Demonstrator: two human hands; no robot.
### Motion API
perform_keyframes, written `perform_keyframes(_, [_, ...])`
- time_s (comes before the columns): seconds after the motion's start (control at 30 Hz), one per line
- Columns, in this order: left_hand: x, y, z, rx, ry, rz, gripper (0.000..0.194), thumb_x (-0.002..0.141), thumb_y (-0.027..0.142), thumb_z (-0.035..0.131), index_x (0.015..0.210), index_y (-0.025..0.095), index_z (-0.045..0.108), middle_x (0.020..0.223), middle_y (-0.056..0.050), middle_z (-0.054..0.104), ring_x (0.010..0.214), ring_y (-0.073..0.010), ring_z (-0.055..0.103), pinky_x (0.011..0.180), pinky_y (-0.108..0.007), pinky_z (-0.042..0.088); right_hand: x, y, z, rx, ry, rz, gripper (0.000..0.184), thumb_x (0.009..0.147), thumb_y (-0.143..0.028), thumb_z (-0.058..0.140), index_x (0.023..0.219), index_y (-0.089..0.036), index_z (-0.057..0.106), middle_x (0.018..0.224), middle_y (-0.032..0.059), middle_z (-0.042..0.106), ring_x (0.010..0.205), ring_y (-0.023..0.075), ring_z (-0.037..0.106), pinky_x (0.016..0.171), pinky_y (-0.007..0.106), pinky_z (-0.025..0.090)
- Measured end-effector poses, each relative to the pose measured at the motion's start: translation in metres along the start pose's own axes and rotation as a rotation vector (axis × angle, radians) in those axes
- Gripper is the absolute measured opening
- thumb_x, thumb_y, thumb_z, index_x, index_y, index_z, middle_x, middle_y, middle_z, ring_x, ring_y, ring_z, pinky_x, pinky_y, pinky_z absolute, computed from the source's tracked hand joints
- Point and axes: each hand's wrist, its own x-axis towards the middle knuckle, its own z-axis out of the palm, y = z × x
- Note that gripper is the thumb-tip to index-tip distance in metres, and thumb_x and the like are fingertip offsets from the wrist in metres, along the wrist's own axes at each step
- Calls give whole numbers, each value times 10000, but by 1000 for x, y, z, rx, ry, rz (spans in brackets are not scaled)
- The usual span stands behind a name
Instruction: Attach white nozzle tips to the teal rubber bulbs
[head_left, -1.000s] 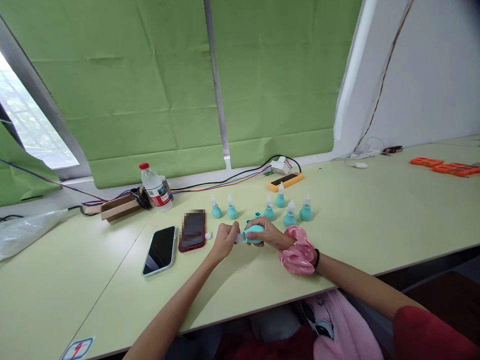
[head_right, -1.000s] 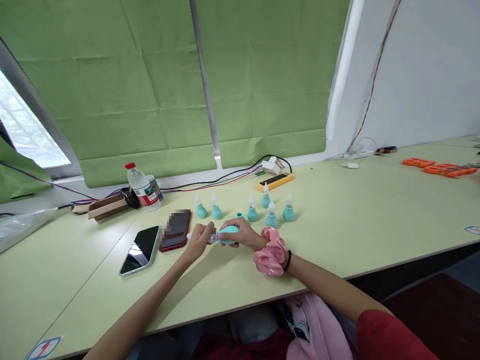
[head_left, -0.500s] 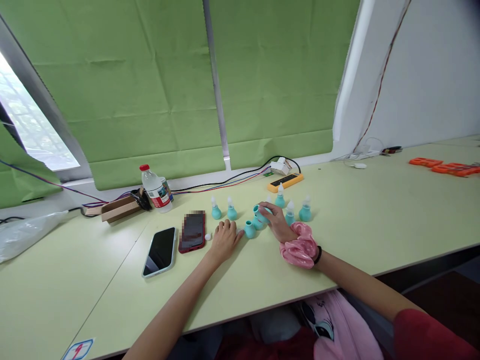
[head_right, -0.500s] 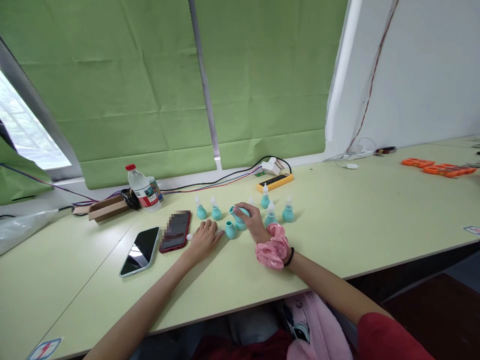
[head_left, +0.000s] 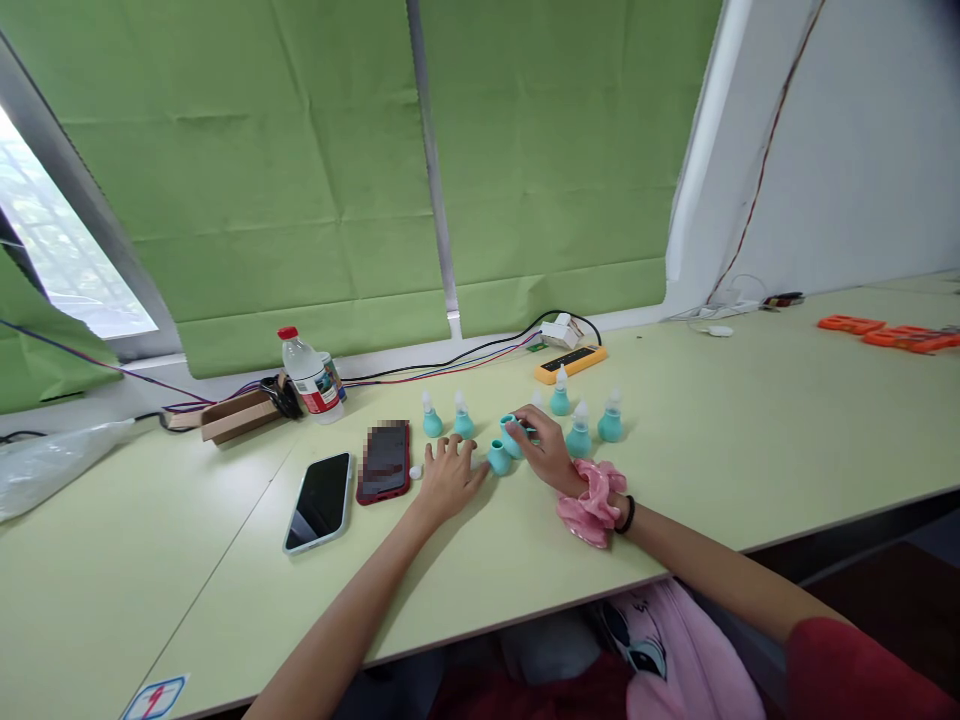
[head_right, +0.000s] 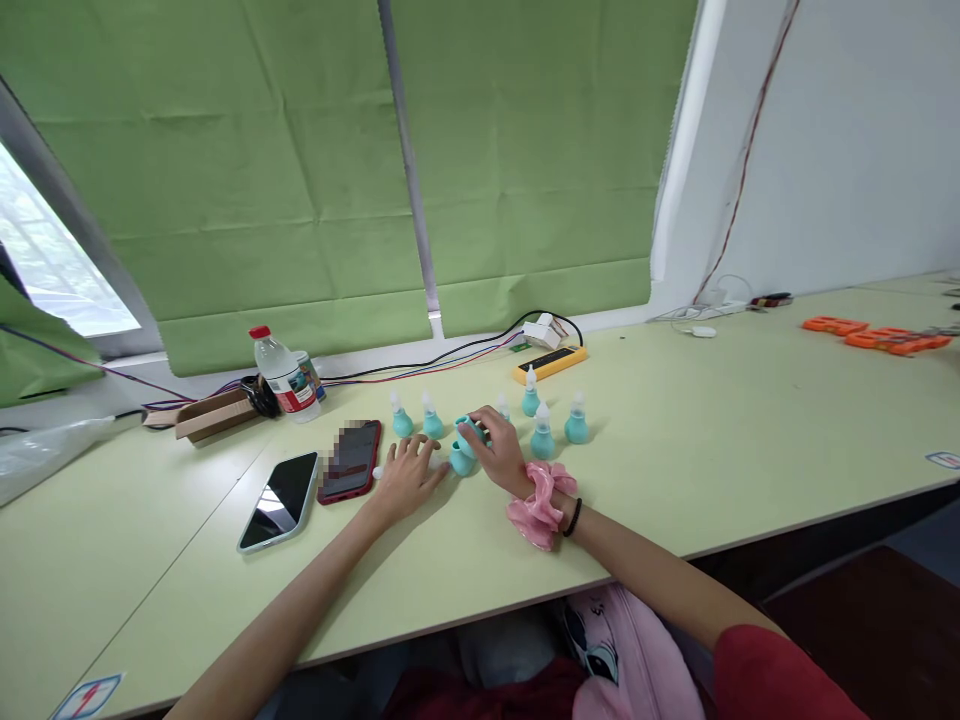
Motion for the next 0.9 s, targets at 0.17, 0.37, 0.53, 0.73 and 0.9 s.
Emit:
perform_keyframes(0.17, [6,-12,-15,109,16,-63,277,801,239,278,952,177,502,946,-91,475,926,-240,375,742,-381,301,-5,-1,1,-159,-96,-216,132,717,-292,507,700,-161,508,637,17,504,596,108,455,562,227,370])
perform_keyframes(0.37, [3,-22,-15,290,-37,-214,273,722,155,341,758,98,605,919,-166,476,932,-309,348,719,-448,265,-7,1,3,-262,-188,-296,190,662,-319,533,566,-159,495,521,-8,478,490,83,411,487,209,321])
perform_keyframes(0.53, [1,-21,-11,305,-96,-180,289,676,53,348,709,107,630,852,-171,508,905,-300,371,715,-439,258,-9,0,2,-317,-331,-289,225,635,-337,537,515,-155,481,467,-18,472,438,68,393,449,199,287])
perform_keyframes(0.73, [3,-22,-8,264,-107,-152,300,686,7,317,740,116,591,776,-146,540,846,-271,429,719,-440,249,-9,3,2,-358,-363,-261,217,639,-338,518,535,-148,499,486,-5,514,457,78,443,471,196,308])
perform_keyframes(0.9, [6,-19,-7,187,-190,-142,288,715,20,301,814,125,551,752,-125,557,797,-248,465,734,-444,233,-8,4,0,-428,-332,-204,167,624,-312,510,586,-150,510,493,-15,520,438,70,431,456,192,291])
